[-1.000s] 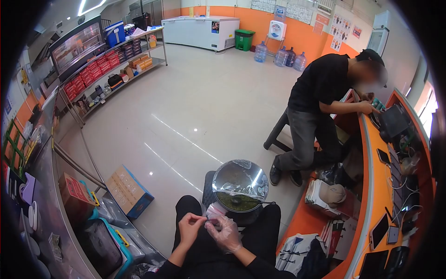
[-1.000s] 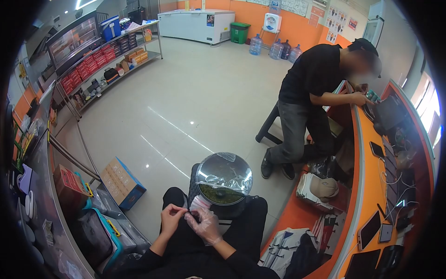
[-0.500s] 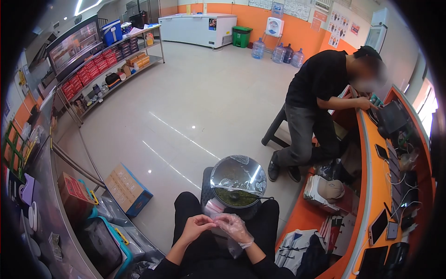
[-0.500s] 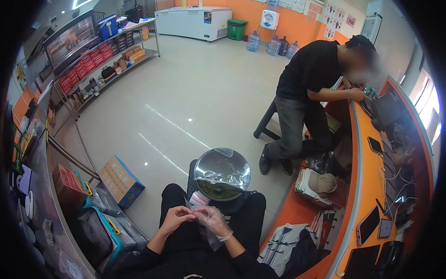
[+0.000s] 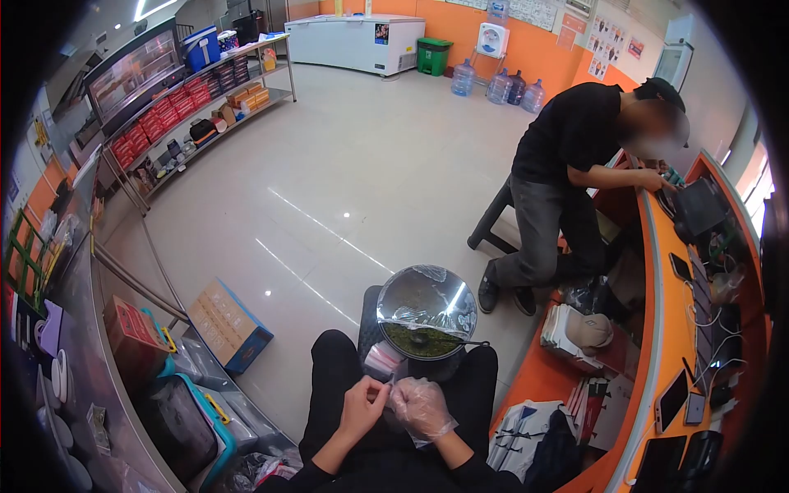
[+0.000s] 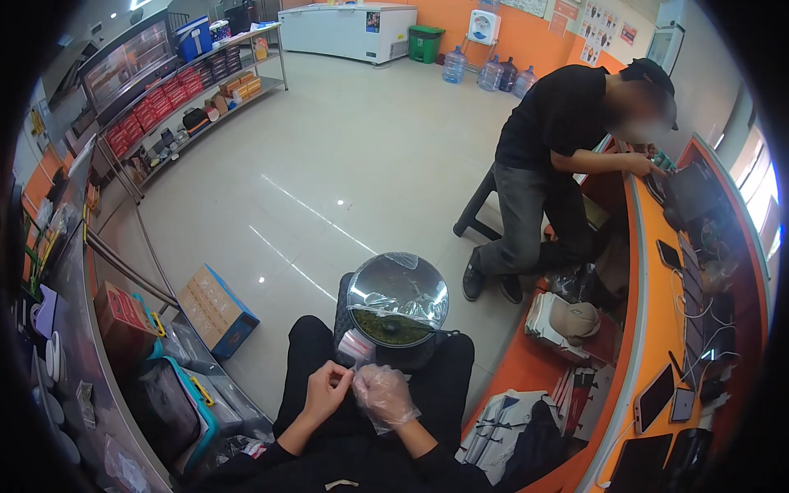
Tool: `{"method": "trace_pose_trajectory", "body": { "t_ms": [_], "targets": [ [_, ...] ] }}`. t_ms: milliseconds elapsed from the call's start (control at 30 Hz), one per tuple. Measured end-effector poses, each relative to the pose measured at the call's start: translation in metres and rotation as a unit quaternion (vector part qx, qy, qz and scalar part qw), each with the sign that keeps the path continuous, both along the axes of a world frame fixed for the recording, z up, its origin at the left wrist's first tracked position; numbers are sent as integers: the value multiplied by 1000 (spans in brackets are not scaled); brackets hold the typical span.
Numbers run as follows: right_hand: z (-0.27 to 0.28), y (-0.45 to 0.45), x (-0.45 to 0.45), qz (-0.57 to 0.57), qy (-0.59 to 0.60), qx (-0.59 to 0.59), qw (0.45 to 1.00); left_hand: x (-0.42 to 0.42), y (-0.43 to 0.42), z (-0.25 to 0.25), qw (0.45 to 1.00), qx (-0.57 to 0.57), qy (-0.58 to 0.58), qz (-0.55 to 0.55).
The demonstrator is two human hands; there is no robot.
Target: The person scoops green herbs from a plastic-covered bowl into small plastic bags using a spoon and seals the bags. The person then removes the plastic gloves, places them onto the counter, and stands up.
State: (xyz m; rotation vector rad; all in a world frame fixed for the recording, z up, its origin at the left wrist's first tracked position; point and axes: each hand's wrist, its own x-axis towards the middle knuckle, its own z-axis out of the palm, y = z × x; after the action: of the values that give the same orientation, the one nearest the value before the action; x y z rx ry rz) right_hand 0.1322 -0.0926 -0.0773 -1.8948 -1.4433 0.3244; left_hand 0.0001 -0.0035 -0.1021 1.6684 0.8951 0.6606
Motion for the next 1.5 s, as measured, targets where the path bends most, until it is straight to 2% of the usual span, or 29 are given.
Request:
{"method": "trace_pose_trajectory", "body": {
  "t_ms": [33,67,167,267,367,433,467,567,633,667,700,767,833,967,1000,1100,1200,1333,1433,1500],
  "targets": [
    [0,-2,1,-14,-19,-12,1000,1,0,1,998,57,19,29],
    [1,-4,5,-28,-40,-25,998,-3,5,3,988,124,92,2],
    [6,-6,8,-47,-94,-72,992,-1,4,28,964,161,195,-85],
    [16,-6,15,-40,-69,-66,995,9,19,33,944,274,21,-181],
    [28,-8,27,-12,44,-28,999,10,23,37,927,232,18,-295],
    [41,-11,32,7,138,-46,989,16,16,61,925,272,5,-264],
    [41,-13,33,13,130,-35,991,19,13,69,924,291,-2,-248],
    [48,-15,35,26,141,-27,989,21,8,29,953,219,-12,-208],
    [60,-15,42,-222,217,-89,946,24,5,26,971,157,-4,-181],
    [54,-13,53,-354,176,-131,909,25,4,25,978,126,0,-166],
    [10,-19,76,-410,63,-169,894,26,3,22,980,120,-12,-157],
    [-56,-25,110,-452,234,-124,852,26,4,12,984,107,-38,-140],
    [-56,-16,118,-440,416,-6,796,23,6,5,986,93,-21,-137],
    [-59,-2,118,-430,464,103,767,16,10,-11,991,71,29,-113],
    [-47,4,110,-421,430,80,795,14,12,-15,990,87,43,-107],
    [-28,9,87,-242,266,81,930,11,19,-21,986,113,78,-92],
    [-20,19,74,-165,-31,142,976,9,22,-16,988,93,94,-86],
    [-27,24,64,-80,-10,39,996,9,29,-19,988,75,87,-100],
    [-18,18,59,-42,9,0,999,9,34,-28,990,57,70,-110],
    [-17,17,62,-55,25,1,998,9,34,-32,990,40,72,-116]
  ]
}}
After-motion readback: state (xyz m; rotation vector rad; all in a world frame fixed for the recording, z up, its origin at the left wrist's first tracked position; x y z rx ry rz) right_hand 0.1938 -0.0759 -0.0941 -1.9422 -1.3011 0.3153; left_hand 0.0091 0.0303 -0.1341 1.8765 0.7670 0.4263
